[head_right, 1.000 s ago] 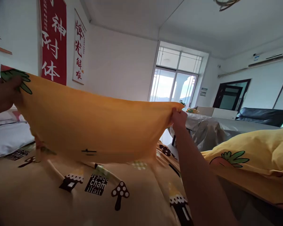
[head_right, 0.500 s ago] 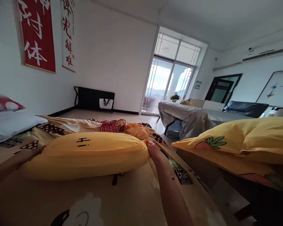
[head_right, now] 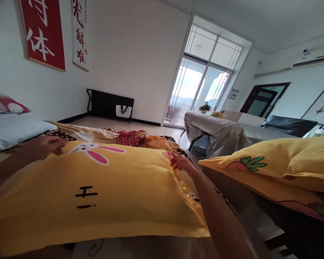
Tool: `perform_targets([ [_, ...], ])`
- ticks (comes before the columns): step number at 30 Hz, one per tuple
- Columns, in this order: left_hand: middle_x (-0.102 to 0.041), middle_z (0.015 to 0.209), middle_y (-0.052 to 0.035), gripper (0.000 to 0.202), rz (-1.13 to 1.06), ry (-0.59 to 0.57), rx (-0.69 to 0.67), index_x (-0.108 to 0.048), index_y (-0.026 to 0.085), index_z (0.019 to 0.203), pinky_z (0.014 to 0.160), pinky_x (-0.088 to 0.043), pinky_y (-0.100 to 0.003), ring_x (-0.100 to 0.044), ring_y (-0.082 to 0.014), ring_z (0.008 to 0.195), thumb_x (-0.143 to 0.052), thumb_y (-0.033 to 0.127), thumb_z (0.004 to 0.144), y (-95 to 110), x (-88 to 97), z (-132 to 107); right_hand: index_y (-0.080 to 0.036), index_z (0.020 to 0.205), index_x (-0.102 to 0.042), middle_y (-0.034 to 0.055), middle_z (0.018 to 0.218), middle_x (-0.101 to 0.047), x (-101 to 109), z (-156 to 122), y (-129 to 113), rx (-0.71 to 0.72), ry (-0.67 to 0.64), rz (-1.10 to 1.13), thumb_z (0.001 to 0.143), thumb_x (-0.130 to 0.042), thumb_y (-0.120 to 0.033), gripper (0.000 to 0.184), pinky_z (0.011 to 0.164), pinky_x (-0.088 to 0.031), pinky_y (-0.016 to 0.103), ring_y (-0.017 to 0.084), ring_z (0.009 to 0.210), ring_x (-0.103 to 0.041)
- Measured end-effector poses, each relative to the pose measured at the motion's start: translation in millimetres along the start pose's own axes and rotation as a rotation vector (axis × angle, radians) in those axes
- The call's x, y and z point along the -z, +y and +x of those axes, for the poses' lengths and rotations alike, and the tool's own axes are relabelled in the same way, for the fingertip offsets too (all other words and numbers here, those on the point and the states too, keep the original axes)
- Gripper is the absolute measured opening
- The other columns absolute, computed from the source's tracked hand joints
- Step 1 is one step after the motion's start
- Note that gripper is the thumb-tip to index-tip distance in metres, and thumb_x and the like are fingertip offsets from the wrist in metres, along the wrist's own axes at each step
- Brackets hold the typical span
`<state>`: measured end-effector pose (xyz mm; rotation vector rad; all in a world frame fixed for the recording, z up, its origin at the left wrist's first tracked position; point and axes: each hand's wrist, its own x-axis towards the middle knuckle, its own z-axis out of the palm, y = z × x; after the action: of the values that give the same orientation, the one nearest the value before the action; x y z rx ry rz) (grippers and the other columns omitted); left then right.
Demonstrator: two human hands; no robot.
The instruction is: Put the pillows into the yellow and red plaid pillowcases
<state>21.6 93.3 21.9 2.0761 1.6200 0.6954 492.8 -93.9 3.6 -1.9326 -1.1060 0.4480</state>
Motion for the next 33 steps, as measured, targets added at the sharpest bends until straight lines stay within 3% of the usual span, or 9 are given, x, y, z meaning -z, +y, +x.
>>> perform_targets([
  [3,-0.069,0.111,-0.0082,0.047,0.186,-0.017,-0.365,-0.062,0.016,0.110,0.087,-0.043,-0.030,-0.062,-0.0232,0.102,-0.033,0.046,0.089,74,-39.3,-15,-0.018,0.085,-0.066,0.0098,0.102,-0.071,-57,-1,-46,0.125,-0.020,-0.112,0.085,-0.056,-0.044,0.029,0.082,-0.046,0.031,0.023,0.096,-0.064],
  [5,-0.061,0.127,-0.0112,0.047,0.238,-0.038,-0.446,-0.056,0.015,0.124,0.097,-0.039,-0.034,-0.057,-0.0252,0.114,-0.034,0.038,0.090,100,-78.0,-22,-0.019,0.116,-0.060,0.0113,0.129,-0.060,-106,-14,-67,0.343,-0.017,-0.287,0.089,-0.052,-0.042,0.036,0.101,-0.037,0.038,0.026,0.120,-0.053],
  [7,-0.049,0.141,-0.0141,0.049,0.330,-0.040,-0.587,-0.048,0.011,0.134,0.107,-0.032,-0.039,-0.046,-0.0254,0.129,-0.029,0.026,0.091,106,-117.9,-26,-0.019,0.134,-0.048,0.0110,0.144,-0.046,-151,-30,-77,0.571,-0.039,-0.419,0.095,-0.041,-0.038,0.044,0.109,-0.028,0.041,0.024,0.132,-0.042],
  [9,-0.044,0.145,-0.0138,0.051,0.388,-0.020,-0.656,-0.044,0.010,0.138,0.112,-0.026,-0.044,-0.039,-0.0238,0.135,-0.025,0.021,0.092,97,-150.4,-31,-0.017,0.139,-0.043,0.0101,0.147,-0.041,-184,-46,-75,0.607,-0.017,-0.472,0.097,-0.032,-0.030,0.045,0.112,-0.023,0.041,0.022,0.137,-0.035],
  [11,-0.044,0.145,-0.0113,0.049,0.402,0.018,-0.669,-0.043,0.012,0.139,0.113,-0.025,-0.046,-0.039,-0.0220,0.135,-0.025,0.022,0.094,83,-170.5,-39,-0.014,0.140,-0.043,0.0095,0.148,-0.041,-201,-58,-65,0.588,0.007,-0.488,0.097,-0.031,-0.026,0.046,0.114,-0.020,0.041,0.020,0.139,-0.031],
  [13,-0.043,0.145,-0.0080,0.048,0.399,0.077,-0.687,-0.044,0.016,0.139,0.113,-0.026,-0.045,-0.039,-0.0208,0.135,-0.028,0.026,0.095,71,-178.7,-49,-0.013,0.140,-0.043,0.0079,0.148,-0.040,-205,-68,-53,0.598,0.026,-0.491,0.096,-0.034,-0.026,0.047,0.115,-0.017,0.039,0.019,0.140,-0.029],
  [17,-0.043,0.146,-0.0059,0.049,0.414,0.173,-0.730,-0.042,0.017,0.140,0.112,-0.027,-0.046,-0.039,-0.0212,0.135,-0.032,0.031,0.095,64,-176.4,-68,-0.016,0.140,-0.044,0.0053,0.149,-0.039,-190,-79,-35,0.627,0.081,-0.504,0.097,-0.035,-0.033,0.047,0.116,-0.014,0.039,0.018,0.141,-0.028],
  [33,-0.037,0.149,-0.0025,0.052,0.423,0.088,-0.642,-0.039,0.019,0.143,0.115,-0.025,-0.044,-0.033,-0.0194,0.139,-0.029,0.037,0.095,63,-168.2,-69,-0.019,0.141,-0.043,0.0046,0.149,-0.039,-164,-82,-15,0.557,0.126,-0.542,0.097,-0.033,-0.039,0.049,0.116,-0.016,0.039,0.018,0.140,-0.029],
])
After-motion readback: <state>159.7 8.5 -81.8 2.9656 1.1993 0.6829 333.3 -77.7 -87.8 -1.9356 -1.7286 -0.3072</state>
